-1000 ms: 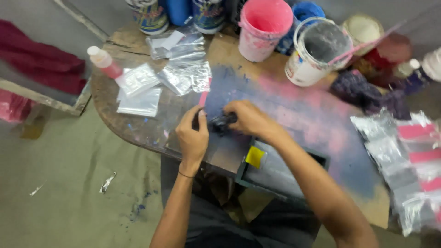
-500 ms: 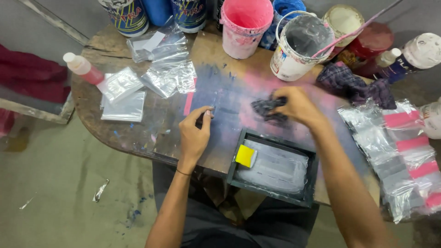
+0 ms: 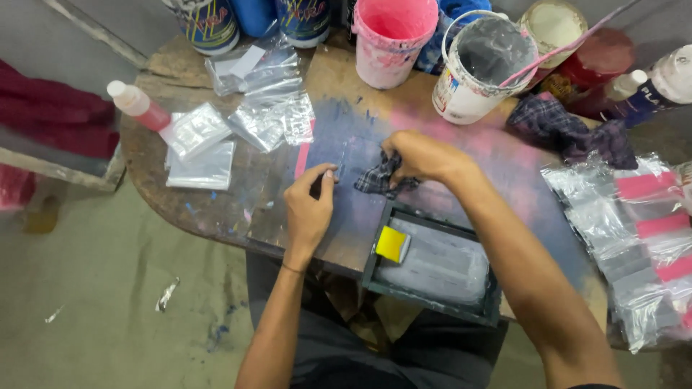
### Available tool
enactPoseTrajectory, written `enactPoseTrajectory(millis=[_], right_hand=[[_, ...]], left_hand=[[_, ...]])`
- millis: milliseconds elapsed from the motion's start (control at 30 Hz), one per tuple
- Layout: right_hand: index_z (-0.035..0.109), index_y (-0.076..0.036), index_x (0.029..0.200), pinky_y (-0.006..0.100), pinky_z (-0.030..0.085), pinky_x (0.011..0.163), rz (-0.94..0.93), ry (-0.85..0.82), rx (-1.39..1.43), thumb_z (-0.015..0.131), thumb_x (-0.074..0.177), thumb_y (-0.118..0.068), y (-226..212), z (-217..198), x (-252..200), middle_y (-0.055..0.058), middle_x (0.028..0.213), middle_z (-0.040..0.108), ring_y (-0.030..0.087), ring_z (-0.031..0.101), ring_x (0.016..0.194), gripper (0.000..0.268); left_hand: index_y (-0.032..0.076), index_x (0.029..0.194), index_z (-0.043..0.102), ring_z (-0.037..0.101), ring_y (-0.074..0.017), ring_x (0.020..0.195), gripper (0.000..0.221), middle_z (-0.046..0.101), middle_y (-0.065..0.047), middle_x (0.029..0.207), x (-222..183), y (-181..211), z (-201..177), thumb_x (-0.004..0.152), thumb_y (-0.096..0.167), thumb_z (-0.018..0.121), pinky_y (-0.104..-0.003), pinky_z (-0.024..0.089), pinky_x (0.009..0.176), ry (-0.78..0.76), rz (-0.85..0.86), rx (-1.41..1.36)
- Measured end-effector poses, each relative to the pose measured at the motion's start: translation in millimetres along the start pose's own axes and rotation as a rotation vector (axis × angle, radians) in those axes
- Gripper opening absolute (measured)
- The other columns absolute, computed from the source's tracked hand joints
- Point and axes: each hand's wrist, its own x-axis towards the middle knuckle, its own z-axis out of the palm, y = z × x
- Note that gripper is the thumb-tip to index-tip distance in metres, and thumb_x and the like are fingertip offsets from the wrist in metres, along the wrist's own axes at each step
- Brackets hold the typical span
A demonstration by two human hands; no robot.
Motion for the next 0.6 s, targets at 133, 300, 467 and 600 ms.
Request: enactPoseTrajectory(millis=[133,300,467,600], right_hand=[[0.077,-0.010,0.108,0.051,0.061,0.086,-0.110,-0.055,-0.005,0.099,0.053,-0.029,-49,4,-5,0.019,0.100,0.077,0.039,0.074,0.102,0.062],[0.074,-0.003,0.115,0.054,0.058,0.094,-0.086,-0.048,0.017,0.094,0.066,-0.021,-41,-16,-14,0.026,0.108,0.075,0.045,0.070,0.110,0.055],[0.076,-0.008,0.112,0.052,0.058,0.090,-0.115,0.014,0.097,0.095,0.063,-0.023,-37,0,-11,0.021,0.105,0.076,0.043,0.071,0.108,0.054],[0.075,-0.010,0.113,0.051,0.059,0.092,-0.171,-0.018,0.135,0.094,0.064,-0.023,-54,9,-16,0.020,0.107,0.076,0.042,0.071,0.110,0.055]], left_hand=[[0.011,0.101,0.078,0.075,-0.0265,0.083,0.015,0.077,-0.009,0.080,1,-3,2,0.097,0.008,0.064,-0.039,0.059,0.078,-0.004,-0.010,0.010],[0.010,0.101,0.078,0.075,-0.0262,0.082,0.016,0.077,-0.009,0.081,-2,-2,2,0.097,0.007,0.063,-0.038,0.059,0.079,-0.001,-0.018,0.026],[0.011,0.104,0.076,0.074,-0.0243,0.087,0.016,0.076,-0.007,0.087,2,-7,8,0.099,0.011,0.062,-0.036,0.058,0.081,-0.083,0.024,0.142],[0.012,0.104,0.075,0.071,-0.0286,0.088,0.013,0.074,-0.008,0.091,3,-21,25,0.097,0.015,0.065,-0.039,0.056,0.081,-0.089,0.107,0.313]])
